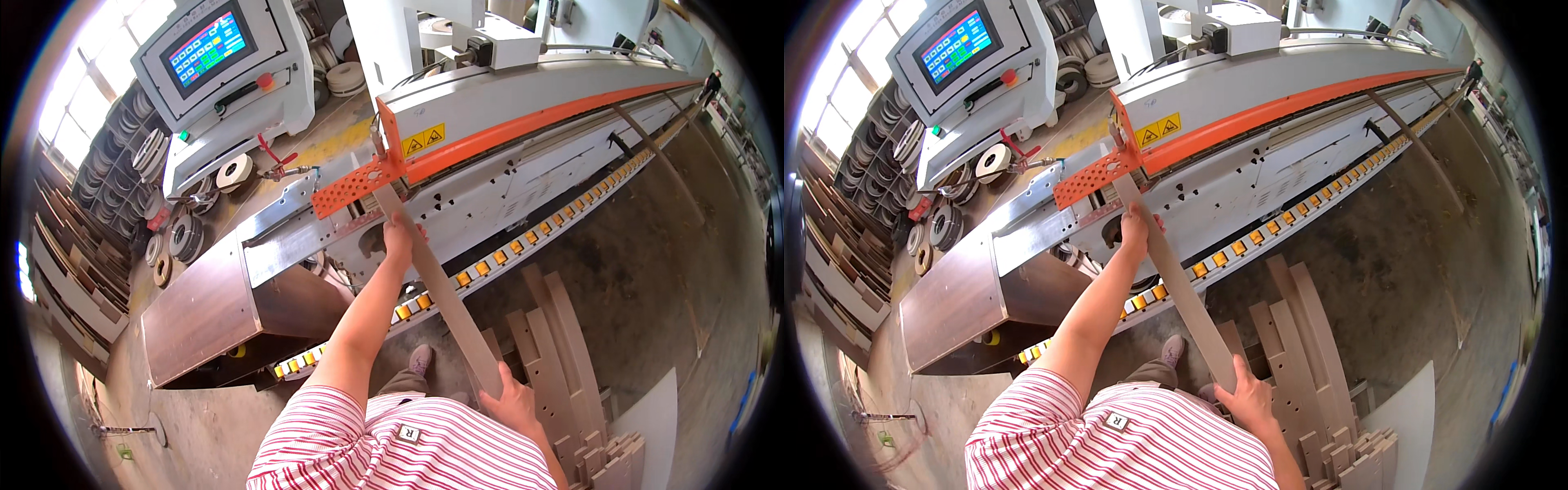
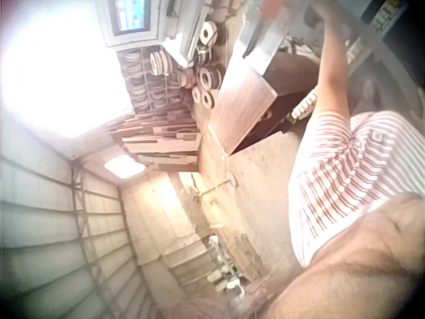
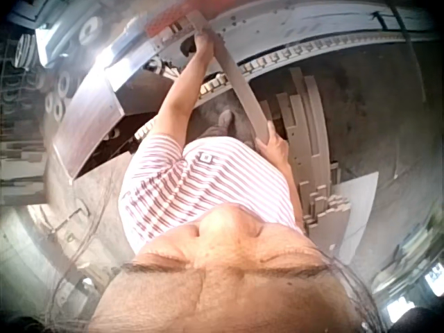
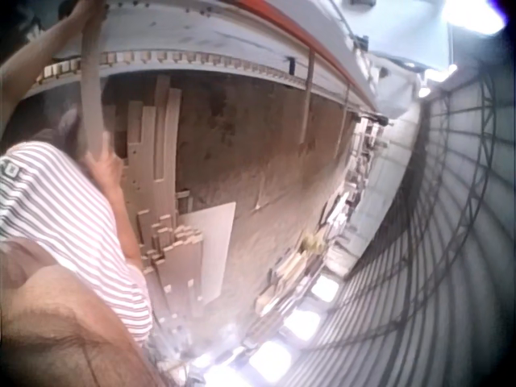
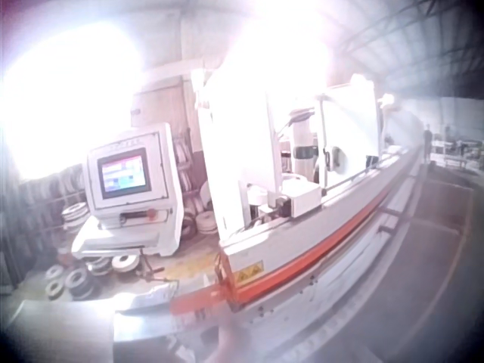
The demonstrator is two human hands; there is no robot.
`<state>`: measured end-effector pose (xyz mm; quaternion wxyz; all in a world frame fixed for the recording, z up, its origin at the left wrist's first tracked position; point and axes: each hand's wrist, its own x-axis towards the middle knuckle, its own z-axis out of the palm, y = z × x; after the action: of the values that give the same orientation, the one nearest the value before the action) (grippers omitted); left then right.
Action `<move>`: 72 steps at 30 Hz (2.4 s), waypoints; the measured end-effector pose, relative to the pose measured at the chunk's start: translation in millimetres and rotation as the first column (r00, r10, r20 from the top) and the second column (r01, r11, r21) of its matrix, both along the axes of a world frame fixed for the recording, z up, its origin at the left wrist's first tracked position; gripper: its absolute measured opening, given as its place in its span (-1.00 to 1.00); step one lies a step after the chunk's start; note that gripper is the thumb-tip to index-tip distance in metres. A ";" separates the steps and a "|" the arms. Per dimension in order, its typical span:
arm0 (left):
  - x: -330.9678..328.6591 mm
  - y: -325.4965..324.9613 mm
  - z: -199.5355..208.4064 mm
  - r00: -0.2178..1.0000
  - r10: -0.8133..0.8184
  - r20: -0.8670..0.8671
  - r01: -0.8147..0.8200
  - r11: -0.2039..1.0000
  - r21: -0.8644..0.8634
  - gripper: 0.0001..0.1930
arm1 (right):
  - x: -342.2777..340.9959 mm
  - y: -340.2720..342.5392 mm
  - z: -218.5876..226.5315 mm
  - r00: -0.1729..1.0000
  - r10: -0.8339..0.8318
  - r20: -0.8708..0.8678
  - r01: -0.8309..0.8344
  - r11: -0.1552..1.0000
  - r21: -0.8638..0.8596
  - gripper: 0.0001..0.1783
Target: The person walks through a workshop and operates a control panel on a large machine. They then pick up long wooden planks from a stack and feed them into the machine one by one, repeating the process for several pieces.
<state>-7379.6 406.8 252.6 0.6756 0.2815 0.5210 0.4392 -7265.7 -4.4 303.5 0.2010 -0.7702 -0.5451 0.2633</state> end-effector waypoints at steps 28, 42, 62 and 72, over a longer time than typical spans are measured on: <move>58.4 78.4 -104.8 0.866 -0.403 0.295 0.354 0.912 0.208 -0.80 | 108.2 -73.5 14.5 0.804 -0.474 0.358 0.407 0.879 0.249 -0.19; -29.7 -183.6 11.1 0.753 -0.244 -0.611 0.637 0.501 0.586 -0.69 | 56.1 -393.0 -42.0 0.320 -0.431 0.844 0.891 0.439 -0.114 -0.25; -51.0 -261.9 -12.9 0.528 -0.684 -0.504 0.849 0.445 0.285 -0.71 | 101.6 -409.7 -34.7 0.533 -0.384 0.754 0.721 0.672 -0.167 -0.48; 0.1 -315.6 15.4 0.091 -0.996 0.017 0.916 0.091 0.390 -0.42 | 37.4 -116.5 74.8 0.921 -0.350 -0.168 0.377 0.910 0.172 -0.63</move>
<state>-7379.5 91.2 267.9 0.8127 0.5814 0.0353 -0.0137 -7228.2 -121.0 378.3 0.3592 -0.8147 -0.4008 0.2157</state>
